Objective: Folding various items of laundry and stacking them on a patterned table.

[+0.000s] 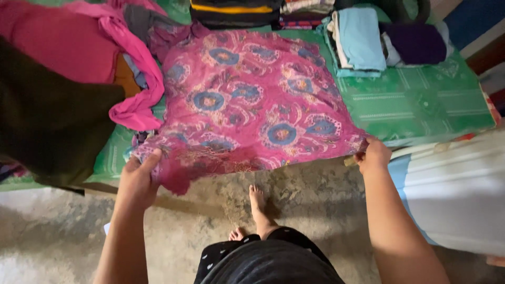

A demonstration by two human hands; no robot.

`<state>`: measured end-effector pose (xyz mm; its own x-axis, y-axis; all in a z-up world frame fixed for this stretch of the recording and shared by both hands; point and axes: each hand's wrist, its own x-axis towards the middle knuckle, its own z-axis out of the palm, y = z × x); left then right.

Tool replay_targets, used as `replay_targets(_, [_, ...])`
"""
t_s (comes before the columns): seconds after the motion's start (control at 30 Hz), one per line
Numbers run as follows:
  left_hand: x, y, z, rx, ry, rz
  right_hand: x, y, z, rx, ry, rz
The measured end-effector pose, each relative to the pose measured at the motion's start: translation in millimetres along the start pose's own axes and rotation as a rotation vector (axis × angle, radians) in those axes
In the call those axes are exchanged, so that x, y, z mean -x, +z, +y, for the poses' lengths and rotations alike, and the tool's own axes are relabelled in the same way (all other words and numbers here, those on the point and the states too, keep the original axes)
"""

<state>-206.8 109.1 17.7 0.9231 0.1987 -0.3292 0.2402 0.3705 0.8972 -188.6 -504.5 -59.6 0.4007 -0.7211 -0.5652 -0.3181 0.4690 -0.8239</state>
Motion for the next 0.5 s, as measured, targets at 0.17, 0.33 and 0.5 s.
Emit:
replay_targets(0.17, [-69,26,32,0.081,0.031,-0.084,-59,41,-29,-0.108,-0.032,-0.255])
replay_targets(0.33, [-187,39,28,0.526,-0.106,-0.162,-88,110,-71,-0.364,0.006,-0.545])
replay_targets(0.5, [-253,67,32,0.444,-0.050,-0.039,-111,175,-88,-0.420,0.143,-0.531])
